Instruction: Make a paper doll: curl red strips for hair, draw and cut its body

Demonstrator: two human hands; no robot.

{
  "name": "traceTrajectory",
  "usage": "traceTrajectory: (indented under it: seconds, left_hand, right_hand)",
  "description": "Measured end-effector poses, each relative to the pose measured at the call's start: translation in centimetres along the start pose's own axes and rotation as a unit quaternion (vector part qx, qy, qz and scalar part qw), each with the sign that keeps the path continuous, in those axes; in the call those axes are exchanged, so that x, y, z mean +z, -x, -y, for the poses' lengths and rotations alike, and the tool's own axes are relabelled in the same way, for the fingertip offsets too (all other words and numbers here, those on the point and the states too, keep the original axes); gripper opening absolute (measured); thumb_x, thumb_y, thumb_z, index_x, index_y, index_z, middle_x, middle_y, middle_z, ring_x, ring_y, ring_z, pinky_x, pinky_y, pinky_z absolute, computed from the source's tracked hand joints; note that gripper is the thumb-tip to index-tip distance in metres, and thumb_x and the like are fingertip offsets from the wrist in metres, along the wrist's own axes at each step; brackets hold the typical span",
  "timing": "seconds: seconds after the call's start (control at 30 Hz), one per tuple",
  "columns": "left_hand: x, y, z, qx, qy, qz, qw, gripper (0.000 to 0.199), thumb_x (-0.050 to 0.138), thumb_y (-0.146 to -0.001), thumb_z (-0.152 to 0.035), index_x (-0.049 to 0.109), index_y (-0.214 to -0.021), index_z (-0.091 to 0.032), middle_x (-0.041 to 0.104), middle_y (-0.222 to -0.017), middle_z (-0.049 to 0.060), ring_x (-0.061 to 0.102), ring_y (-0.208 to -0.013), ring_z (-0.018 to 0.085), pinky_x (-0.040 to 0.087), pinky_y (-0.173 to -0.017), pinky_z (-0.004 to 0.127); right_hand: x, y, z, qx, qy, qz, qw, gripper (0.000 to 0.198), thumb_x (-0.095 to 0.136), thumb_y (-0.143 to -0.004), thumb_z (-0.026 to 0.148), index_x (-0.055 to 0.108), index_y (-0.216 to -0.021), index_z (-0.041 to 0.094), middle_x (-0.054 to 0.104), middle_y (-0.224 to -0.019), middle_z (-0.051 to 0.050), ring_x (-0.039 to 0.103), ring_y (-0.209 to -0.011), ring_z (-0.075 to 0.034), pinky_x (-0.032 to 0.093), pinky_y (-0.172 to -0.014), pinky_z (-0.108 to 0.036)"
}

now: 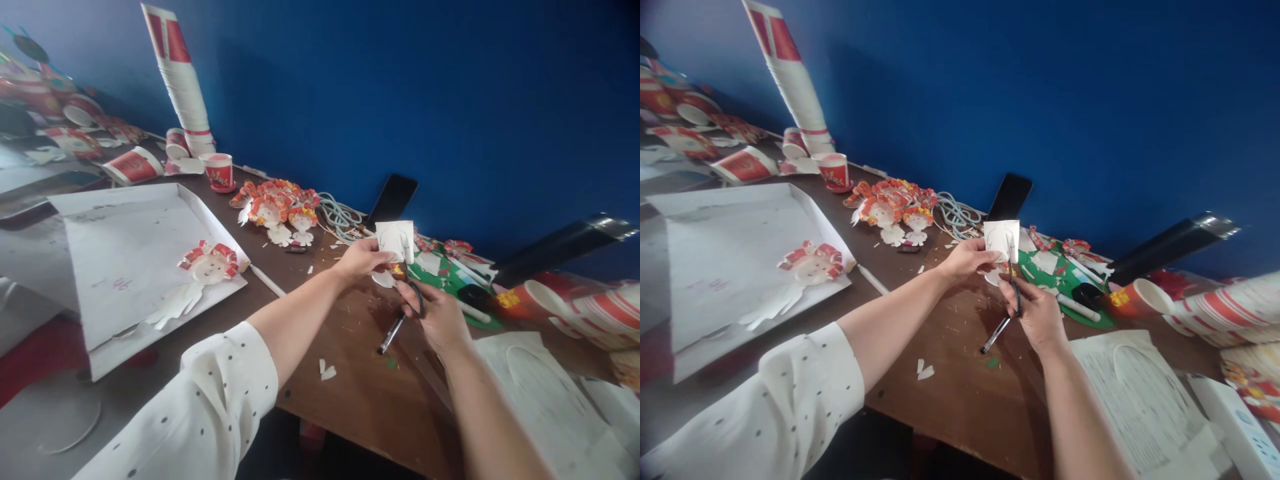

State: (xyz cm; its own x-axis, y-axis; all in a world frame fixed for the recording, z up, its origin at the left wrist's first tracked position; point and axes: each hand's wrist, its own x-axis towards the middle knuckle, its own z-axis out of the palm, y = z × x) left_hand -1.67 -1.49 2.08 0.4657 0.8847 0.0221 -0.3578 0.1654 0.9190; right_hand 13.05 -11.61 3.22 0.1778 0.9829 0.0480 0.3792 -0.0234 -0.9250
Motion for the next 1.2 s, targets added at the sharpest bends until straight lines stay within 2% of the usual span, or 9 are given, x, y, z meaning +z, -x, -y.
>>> traceTrajectory:
  seconds: [0.13, 0.27, 0.47, 0.7, 0.9, 1.2]
  left_hand:
    - [0.0, -0.1, 0.1, 0.011, 0.001, -0.025, 1.000, 0.009, 0.065, -0.082, -0.018, 0.060, -0.080, -0.011, 0.060, -0.063, 0.000, 0.052, -0.048, 0.005, 0.039, -0.049, 0.019]
    - [-0.1, -0.1, 0.2, 0.031, -0.006, -0.058, 0.998, 0.018, 0.064, -0.084, -0.022, 0.055, -0.071, -0.013, 0.052, -0.052, -0.004, 0.044, -0.040, 0.005, 0.032, -0.042, 0.020]
    - [-0.1, -0.1, 0.3, 0.027, -0.015, -0.044, 0.999, 0.016, 0.063, -0.085, -0.020, 0.056, -0.072, -0.013, 0.053, -0.053, -0.004, 0.042, -0.040, 0.004, 0.031, -0.043, 0.020]
    - [0.1, -0.1, 0.4, 0.012, -0.004, -0.037, 0.999, 0.010, 0.064, -0.083, -0.018, 0.060, -0.077, -0.012, 0.054, -0.054, -0.004, 0.043, -0.042, 0.005, 0.030, -0.045, 0.021]
    - [0.0, -0.2, 0.4, 0.014, -0.009, -0.034, 0.999, 0.011, 0.064, -0.083, -0.018, 0.059, -0.076, -0.011, 0.054, -0.054, -0.003, 0.043, -0.042, 0.005, 0.031, -0.045, 0.021]
    - [0.7, 0.5, -0.2, 0.006, -0.017, -0.050, 0.999, 0.010, 0.065, -0.081, -0.015, 0.061, -0.073, -0.010, 0.058, -0.054, -0.002, 0.047, -0.044, 0.005, 0.034, -0.047, 0.020]
  right_hand:
    - [0.1, 0.0, 0.0, -0.007, 0.014, 0.000, 1.000, 0.040, 0.073, -0.073, 0.052, 0.074, -0.094, 0.017, 0.051, -0.058, 0.003, 0.043, -0.051, -0.009, 0.035, -0.048, -0.024]
    - [0.3, 0.2, 0.3, 0.001, 0.020, 0.001, 1.000, 0.045, 0.072, -0.075, 0.052, 0.074, -0.101, 0.016, 0.051, -0.057, 0.003, 0.043, -0.052, -0.009, 0.036, -0.050, -0.024]
    - [0.3, 0.1, 0.2, 0.009, -0.005, -0.003, 1.000, 0.044, 0.075, -0.072, 0.050, 0.074, -0.101, 0.017, 0.053, -0.059, 0.003, 0.046, -0.052, -0.009, 0.038, -0.051, -0.024]
    - [0.0, -0.2, -0.7, -0.003, -0.033, 0.006, 0.999, 0.038, 0.074, -0.074, 0.048, 0.074, -0.095, 0.017, 0.055, -0.062, 0.002, 0.047, -0.053, -0.010, 0.038, -0.050, -0.025]
    - [0.2, -0.1, -0.3, 0.002, -0.048, 0.006, 0.999, 0.033, 0.075, -0.074, 0.047, 0.065, -0.069, 0.016, 0.053, -0.060, 0.002, 0.046, -0.050, -0.007, 0.035, -0.048, -0.023]
    - [0.3, 0.0, -0.2, 0.012, -0.037, -0.012, 0.999, 0.037, 0.075, -0.072, 0.051, 0.064, -0.067, 0.016, 0.053, -0.058, 0.002, 0.045, -0.049, -0.008, 0.030, -0.043, -0.023]
